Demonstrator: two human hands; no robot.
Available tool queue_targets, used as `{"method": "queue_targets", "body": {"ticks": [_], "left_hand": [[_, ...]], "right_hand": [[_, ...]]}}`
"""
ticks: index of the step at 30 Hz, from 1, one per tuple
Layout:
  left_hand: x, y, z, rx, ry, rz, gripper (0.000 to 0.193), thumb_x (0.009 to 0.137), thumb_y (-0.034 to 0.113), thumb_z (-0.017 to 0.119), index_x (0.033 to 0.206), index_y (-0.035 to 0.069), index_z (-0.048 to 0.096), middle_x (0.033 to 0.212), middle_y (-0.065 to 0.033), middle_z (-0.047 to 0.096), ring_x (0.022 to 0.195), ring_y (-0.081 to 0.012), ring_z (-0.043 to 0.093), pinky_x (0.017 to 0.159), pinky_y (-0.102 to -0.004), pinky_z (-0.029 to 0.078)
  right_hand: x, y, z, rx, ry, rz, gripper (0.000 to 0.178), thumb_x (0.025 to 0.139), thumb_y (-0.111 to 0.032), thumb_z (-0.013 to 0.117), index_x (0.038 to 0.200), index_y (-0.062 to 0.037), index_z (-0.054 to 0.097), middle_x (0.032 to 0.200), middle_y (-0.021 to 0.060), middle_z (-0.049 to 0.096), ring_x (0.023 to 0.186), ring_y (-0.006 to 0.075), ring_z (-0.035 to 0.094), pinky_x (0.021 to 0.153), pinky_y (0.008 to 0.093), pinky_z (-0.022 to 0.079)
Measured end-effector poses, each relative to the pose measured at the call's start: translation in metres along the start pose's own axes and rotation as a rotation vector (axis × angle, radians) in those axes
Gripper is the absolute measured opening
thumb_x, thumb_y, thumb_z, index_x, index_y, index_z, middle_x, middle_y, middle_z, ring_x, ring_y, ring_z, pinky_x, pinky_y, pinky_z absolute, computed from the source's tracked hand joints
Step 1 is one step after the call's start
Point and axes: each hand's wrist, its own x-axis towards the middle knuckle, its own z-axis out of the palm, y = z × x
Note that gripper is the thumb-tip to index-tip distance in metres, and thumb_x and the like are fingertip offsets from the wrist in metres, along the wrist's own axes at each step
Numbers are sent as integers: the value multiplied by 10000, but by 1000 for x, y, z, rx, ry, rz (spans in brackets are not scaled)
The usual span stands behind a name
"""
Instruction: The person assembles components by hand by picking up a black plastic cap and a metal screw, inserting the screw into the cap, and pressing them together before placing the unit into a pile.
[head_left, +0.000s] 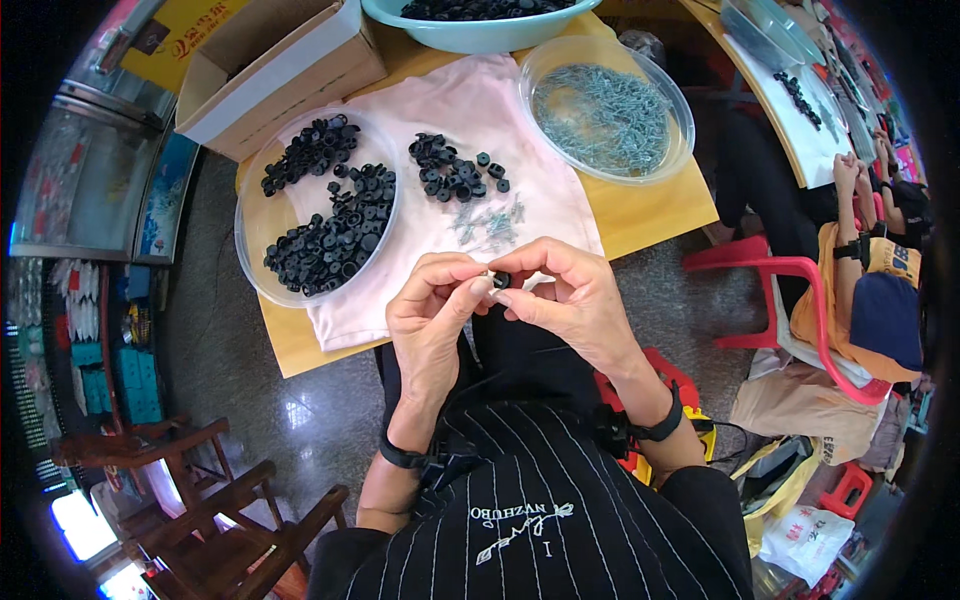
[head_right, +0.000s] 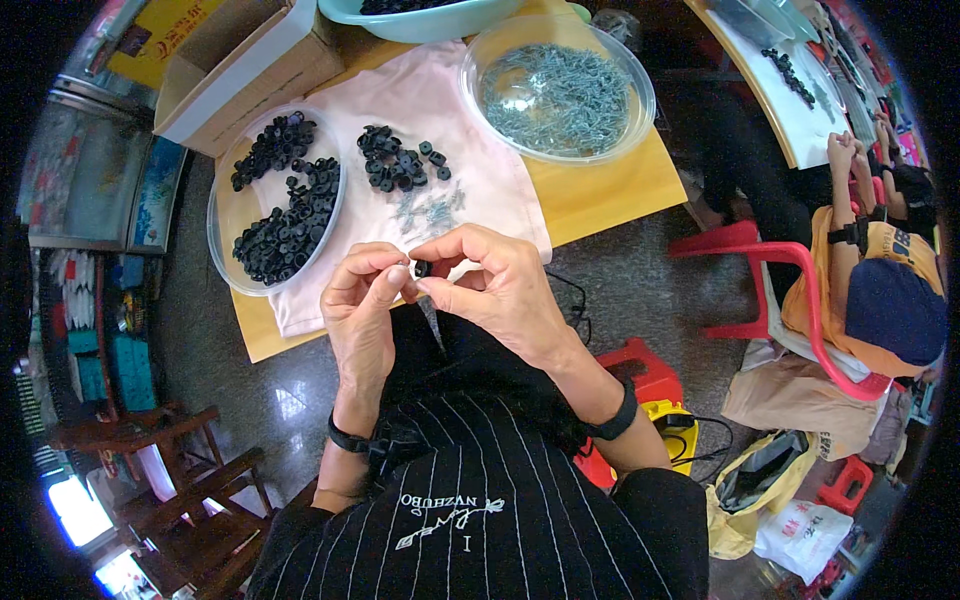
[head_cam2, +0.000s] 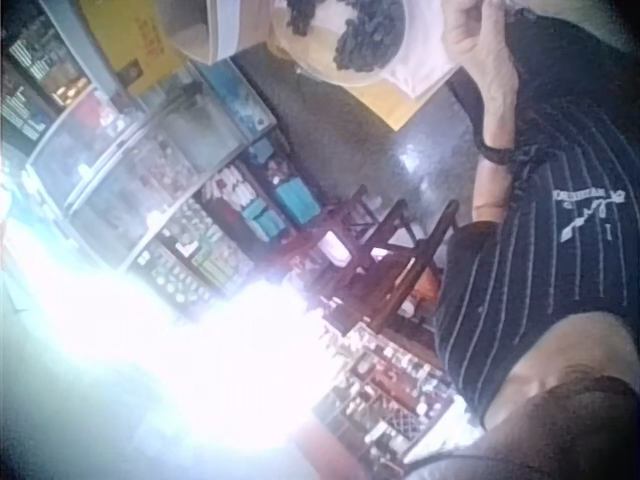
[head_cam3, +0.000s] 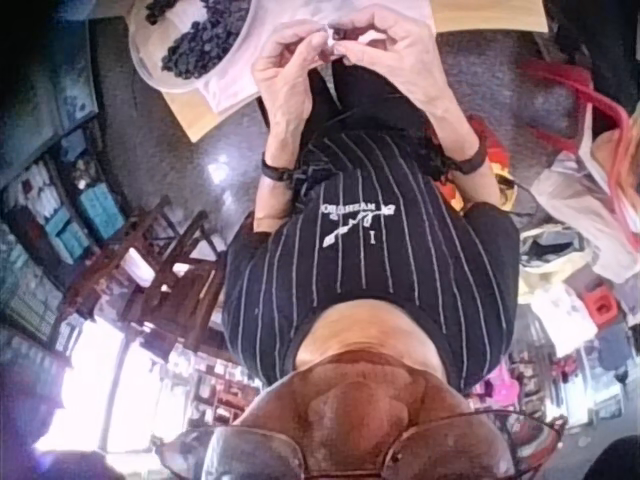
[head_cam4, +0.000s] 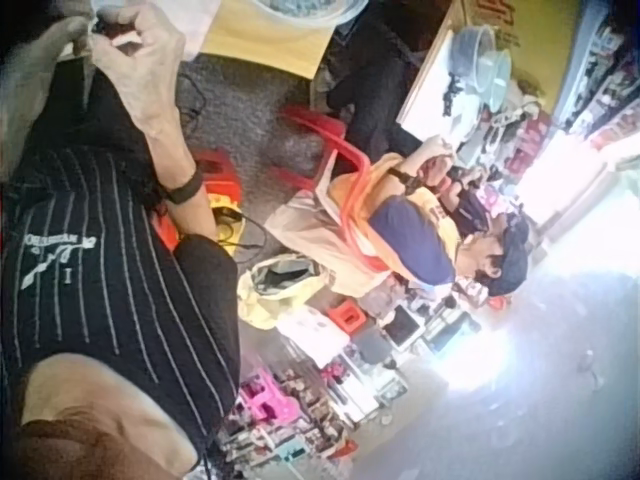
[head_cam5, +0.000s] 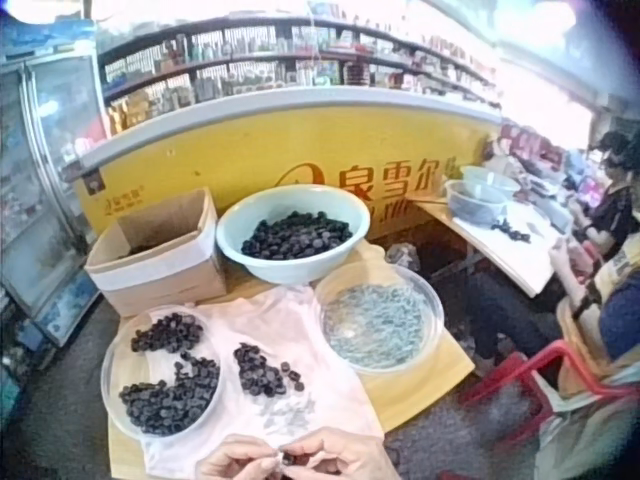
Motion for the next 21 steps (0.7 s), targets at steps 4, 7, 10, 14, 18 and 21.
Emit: {"method": "queue_targets", "body": {"ticks": [4,7,10,14,18,21], "left_hand": [[0,2,1,44,48,-7,81,844,-5,646,924,-11,634,949,-66,577,753,-116,566,647,-239,478],[0,2,1,61,65,-18,67,847,11,641,913,9,626,941,-60,578,746,-109,551,637,-244,471],[0,0,-4,40,48,-6,78,845,-2,646,922,-9,632,951,-64,573,767,-111,565,658,-239,482],[-2,1,-5,47,49,-5,93,843,-12,653,934,-26,639,966,-71,569,794,-114,579,687,-235,494],[-4,0,-7,61,52,10,91,840,-21,651,930,-23,637,968,-72,568,802,-116,577,694,-237,488],[-4,-1,-13,214,31,67,92,830,-36,648,919,-27,629,966,-71,569,808,-118,573,688,-237,480]], "right_hand": [[0,-1,1,119,-16,71,233,837,8,638,1064,59,624,947,66,641,766,91,615,671,199,518],[-1,0,3,130,-18,75,235,847,5,633,1075,60,625,952,72,643,757,98,616,670,201,518],[0,0,3,132,-30,75,240,852,1,633,1086,57,626,959,75,642,755,102,616,670,203,519],[0,3,4,160,-38,85,245,857,-9,635,1096,47,629,969,69,636,760,103,619,673,206,522],[1,7,3,157,-41,110,245,860,-17,635,1098,41,632,985,63,632,787,107,627,682,208,529],[1,7,3,130,-37,97,242,865,-17,628,1101,38,633,1003,61,624,829,113,630,696,215,538]]}}
